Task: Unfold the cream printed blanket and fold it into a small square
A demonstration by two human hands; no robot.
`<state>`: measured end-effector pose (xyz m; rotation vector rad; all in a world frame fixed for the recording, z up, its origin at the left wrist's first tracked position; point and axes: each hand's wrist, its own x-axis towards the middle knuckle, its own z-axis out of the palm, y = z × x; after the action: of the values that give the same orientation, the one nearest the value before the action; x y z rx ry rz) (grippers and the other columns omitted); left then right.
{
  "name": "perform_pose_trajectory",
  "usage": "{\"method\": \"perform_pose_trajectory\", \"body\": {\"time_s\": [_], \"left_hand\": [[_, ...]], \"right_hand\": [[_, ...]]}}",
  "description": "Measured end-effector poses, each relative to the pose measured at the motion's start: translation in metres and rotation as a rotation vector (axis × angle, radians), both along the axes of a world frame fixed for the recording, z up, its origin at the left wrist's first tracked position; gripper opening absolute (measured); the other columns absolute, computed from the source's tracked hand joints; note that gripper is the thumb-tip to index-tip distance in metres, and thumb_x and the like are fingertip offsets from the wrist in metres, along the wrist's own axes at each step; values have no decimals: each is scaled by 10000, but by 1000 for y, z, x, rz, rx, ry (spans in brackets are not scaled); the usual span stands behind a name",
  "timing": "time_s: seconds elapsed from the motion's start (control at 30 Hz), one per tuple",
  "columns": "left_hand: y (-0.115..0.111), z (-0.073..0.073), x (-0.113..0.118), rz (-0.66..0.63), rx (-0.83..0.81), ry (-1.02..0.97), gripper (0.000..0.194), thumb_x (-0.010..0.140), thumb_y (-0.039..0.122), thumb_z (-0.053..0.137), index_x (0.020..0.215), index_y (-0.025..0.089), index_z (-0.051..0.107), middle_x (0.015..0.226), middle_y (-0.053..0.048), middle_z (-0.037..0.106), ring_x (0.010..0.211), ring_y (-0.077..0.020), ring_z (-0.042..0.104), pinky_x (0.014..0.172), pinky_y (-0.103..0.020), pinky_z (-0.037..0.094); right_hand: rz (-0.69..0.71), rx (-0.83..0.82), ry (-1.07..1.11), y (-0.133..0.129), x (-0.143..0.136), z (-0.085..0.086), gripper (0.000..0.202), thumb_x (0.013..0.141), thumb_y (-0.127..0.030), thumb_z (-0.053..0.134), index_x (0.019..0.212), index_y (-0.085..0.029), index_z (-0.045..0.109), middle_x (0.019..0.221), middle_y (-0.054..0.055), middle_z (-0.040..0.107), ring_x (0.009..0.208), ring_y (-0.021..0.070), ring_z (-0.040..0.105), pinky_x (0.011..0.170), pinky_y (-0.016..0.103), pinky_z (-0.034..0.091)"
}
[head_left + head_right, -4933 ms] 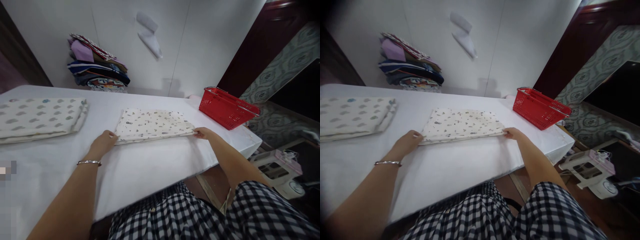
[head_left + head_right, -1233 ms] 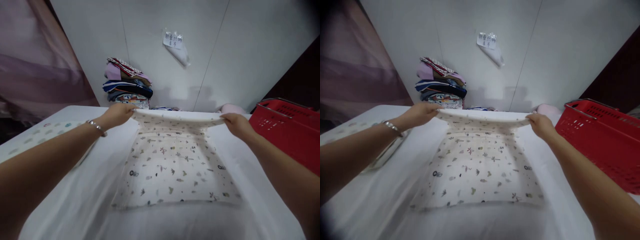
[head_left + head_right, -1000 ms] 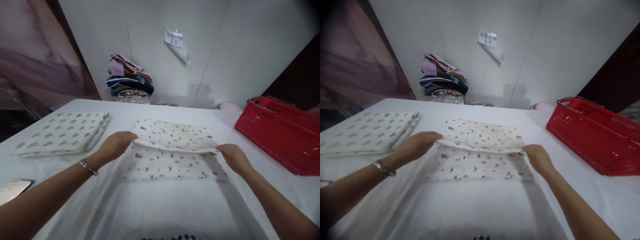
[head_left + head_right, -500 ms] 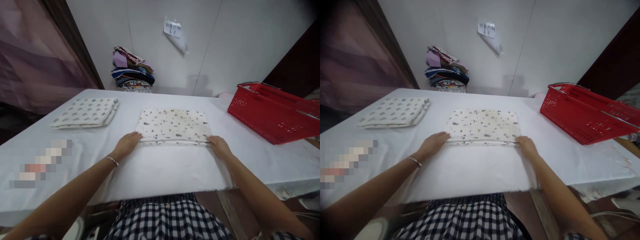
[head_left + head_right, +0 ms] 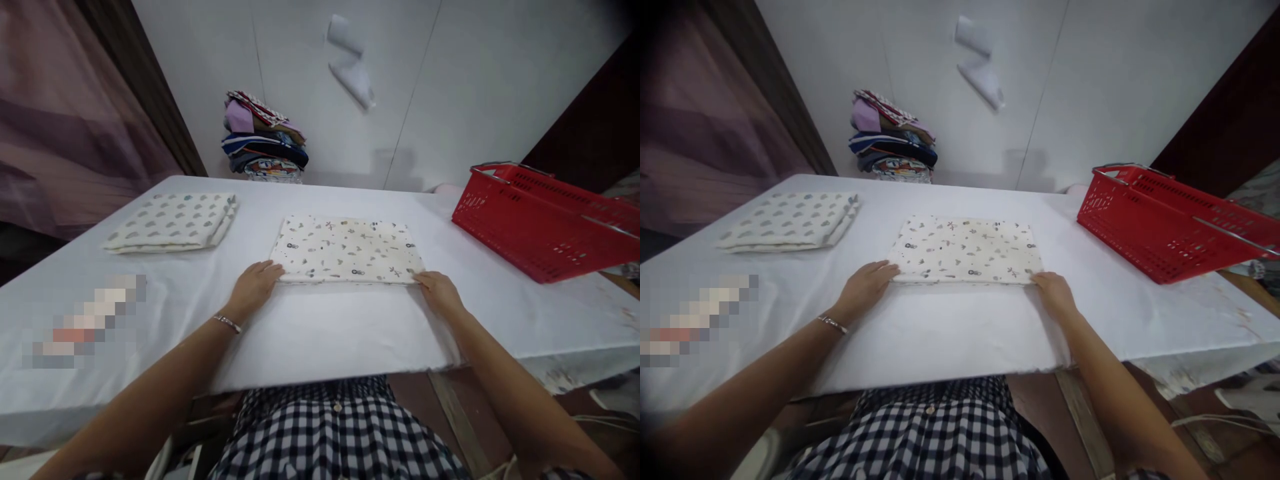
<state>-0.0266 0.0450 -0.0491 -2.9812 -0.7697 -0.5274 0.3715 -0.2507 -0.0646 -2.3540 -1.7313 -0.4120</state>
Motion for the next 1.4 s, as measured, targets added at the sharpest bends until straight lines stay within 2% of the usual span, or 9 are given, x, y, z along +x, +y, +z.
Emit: {"method": "perform_pose_trajectory", "body": {"time_s": [0.27,0.5,0.67,0.83,0.9,1.0,1.1,1.23,1.4], "left_hand": [[-13,7,-2,-12,-29,46,410,852,183,368,1200,208,585,1281,-80,567,1264,-273,437,1061,-509,324],[-36,6,41,-132,-1,43,374,927,243,348,1252,201,527,1350,-79,505,1307,-250,380,1111,-493,242],[-29,-2,58,-165,-21,69,363,938,186,324,1237,185,529,1316,-76,535,1267,-228,433,1067,-435,335],[-16,6,58,-124,-39,53,382,915,129,341,1246,188,521,1302,-96,544,1236,-226,471,1040,-425,378],[-13,5,57,-165,-34,66,396,907,110,339,1252,184,519,1315,-99,533,1259,-225,450,1054,-432,364],[-11,-4,54,-250,-66,119,413,902,100,337,1267,193,507,1344,-88,509,1279,-201,431,1066,-413,361],[-12,-13,49,-242,-72,111,425,916,123,311,1299,195,480,1378,-76,475,1301,-187,402,1084,-405,342],[-13,-11,38,-183,-59,100,419,920,162,309,1299,186,486,1364,-72,492,1291,-194,416,1089,-397,336],[-1,-8,16,-175,-63,110,406,933,220,309,1290,191,501,1367,-73,489,1301,-202,402,1108,-423,295]], "right_hand": [[-15,-30,-66,-1,-13,6,378,892,-182,346,1100,-188,662,1111,91,656,1006,238,583,874,404,459],[153,4,-41,32,-53,10,352,933,-204,337,1165,-174,601,1215,106,604,1145,245,502,985,440,347],[214,11,9,55,-64,13,363,936,-202,319,1158,-177,605,1202,103,613,1123,237,520,967,420,364],[169,20,39,67,-53,20,392,916,-158,319,1185,-183,602,1180,100,630,1123,229,539,979,398,370],[175,-1,47,68,-49,19,393,911,-153,331,1189,-195,606,1207,90,620,1161,229,522,995,402,360],[244,-68,87,65,-48,9,380,924,-196,346,1202,-221,604,1269,67,584,1219,230,484,997,413,371],[252,-81,123,57,-48,-1,396,946,-236,320,1258,-249,563,1326,52,537,1262,225,444,995,428,380],[237,-76,97,42,-39,-1,413,968,-268,276,1309,-244,507,1360,53,505,1286,213,416,1032,444,336],[103,-56,67,15,-14,-3,435,949,-404,347,1329,-242,483,1385,91,472,1303,256,392,1026,516,326]]}}
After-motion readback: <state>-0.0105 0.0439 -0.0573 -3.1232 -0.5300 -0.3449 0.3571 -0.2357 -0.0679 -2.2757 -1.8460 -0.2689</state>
